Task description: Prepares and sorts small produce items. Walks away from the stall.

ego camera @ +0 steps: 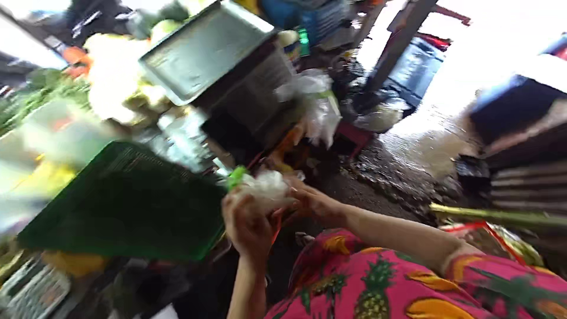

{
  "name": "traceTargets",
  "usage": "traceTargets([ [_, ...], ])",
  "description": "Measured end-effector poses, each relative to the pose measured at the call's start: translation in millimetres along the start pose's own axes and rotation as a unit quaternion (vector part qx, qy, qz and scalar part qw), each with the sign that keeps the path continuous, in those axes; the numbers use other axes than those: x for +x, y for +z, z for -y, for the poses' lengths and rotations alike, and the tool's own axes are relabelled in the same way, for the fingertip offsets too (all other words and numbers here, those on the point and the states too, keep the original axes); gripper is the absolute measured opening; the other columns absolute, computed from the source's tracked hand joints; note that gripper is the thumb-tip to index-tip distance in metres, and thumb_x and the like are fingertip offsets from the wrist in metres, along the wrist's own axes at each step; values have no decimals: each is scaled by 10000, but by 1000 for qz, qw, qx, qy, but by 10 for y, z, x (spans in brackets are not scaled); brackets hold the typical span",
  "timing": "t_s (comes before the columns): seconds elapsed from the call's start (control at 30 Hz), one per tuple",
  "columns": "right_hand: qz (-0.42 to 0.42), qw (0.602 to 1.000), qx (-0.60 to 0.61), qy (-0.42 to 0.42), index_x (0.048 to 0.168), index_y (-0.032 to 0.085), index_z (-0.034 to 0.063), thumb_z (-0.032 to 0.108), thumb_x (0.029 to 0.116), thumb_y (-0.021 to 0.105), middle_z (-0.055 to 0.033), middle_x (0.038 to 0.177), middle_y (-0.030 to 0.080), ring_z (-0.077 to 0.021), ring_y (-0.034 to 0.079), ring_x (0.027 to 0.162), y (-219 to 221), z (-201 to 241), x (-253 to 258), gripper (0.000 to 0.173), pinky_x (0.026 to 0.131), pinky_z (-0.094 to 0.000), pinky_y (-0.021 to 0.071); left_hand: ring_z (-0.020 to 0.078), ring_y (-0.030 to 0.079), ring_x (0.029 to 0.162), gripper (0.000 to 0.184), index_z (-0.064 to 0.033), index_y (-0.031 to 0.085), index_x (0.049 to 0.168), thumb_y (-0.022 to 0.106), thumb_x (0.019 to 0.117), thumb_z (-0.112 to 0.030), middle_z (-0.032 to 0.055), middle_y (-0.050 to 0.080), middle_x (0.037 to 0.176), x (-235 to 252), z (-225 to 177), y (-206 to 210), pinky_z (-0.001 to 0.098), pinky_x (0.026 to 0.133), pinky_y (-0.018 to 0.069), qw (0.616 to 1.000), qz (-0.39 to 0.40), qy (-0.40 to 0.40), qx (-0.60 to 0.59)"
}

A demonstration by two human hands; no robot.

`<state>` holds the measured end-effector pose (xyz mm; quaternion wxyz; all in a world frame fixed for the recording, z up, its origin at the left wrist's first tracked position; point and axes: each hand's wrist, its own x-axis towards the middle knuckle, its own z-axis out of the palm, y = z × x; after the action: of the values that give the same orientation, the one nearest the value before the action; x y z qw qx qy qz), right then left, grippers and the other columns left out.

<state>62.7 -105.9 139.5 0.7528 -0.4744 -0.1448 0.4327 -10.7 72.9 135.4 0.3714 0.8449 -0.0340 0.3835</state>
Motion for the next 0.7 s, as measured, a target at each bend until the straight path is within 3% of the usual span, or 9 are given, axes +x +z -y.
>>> traceTargets([
  [0.07,-74,990,117,-11,1411,444,48,336,1131,241,-74,1188,674,-160,680,1057,-84,47,-216,450,906,-381,583,242,572,1260,304,11,564,1194,600,939,-152,229,587,1282,-63,-400,490,362,1076,471,994,96,-1,-56],
  [0.13,-175,973,145,-37,1428,441,16,248,1134,328,-95,1158,669,-154,684,1020,-319,112,-436,392,904,-362,586,347,556,1293,393,99,562,1201,643,899,-139,310,577,1306,-122,-594,848,437,1101,457,985,164,-7,-56],
  [0.23,-288,950,54,-107,1391,529,1,40,1049,493,-130,1139,676,-154,678,903,-1055,205,-985,346,782,-354,589,366,469,1408,572,51,564,1310,753,902,-302,277,540,1435,-154,-808,1309,509,1164,389,962,249,14,-107],
  [0.3,-366,916,-20,-166,1323,587,-18,-33,995,543,-138,1148,686,-145,683,892,-1645,306,-1614,332,762,-345,595,291,421,1453,692,34,470,1435,738,922,-346,266,414,1554,-243,-1004,1638,431,1123,442,938,314,6,-150],
  [0.37,-475,850,-101,-205,1275,627,-47,-38,962,572,-154,1166,688,-144,684,946,-2236,408,-2412,317,816,-336,597,321,479,1392,798,89,338,1505,729,929,-301,331,335,1571,-370,-1227,1975,426,1042,508,920,362,-18,-150],
  [0.47,-676,680,-210,-189,1242,664,-39,11,950,643,-189,1162,709,-213,700,1003,-3106,436,-3844,298,891,-401,585,309,567,1290,813,89,231,1546,699,946,-197,351,282,1577,-609,-1578,2513,397,945,570,899,414,-59,-132],
  [0.57,-840,473,-195,-178,1315,622,-50,49,930,680,-229,1279,663,-295,653,1176,-3833,271,-5504,402,1033,-473,537,288,598,1252,824,43,213,1570,702,941,-168,325,295,1580,-914,-1885,3055,386,905,589,880,447,-98,-129],
  [0.63,-909,325,-211,-156,1308,603,-62,69,912,690,-235,1253,662,-299,657,1163,-4007,249,-6566,427,1022,-480,543,256,632,1203,831,14,214,1583,704,936,-166,301,307,1580,-1088,-2061,3384,370,883,602,865,471,-117,-129],
  [0.7,-946,219,-218,-97,1374,526,-83,120,884,737,-258,1305,624,-322,630,1212,-4002,285,-7443,571,1056,-476,524,254,660,1156,830,-4,227,1587,705,927,-162,284,322,1583,-1224,-2183,3659,377,852,613,851,498,-108,-128],
])
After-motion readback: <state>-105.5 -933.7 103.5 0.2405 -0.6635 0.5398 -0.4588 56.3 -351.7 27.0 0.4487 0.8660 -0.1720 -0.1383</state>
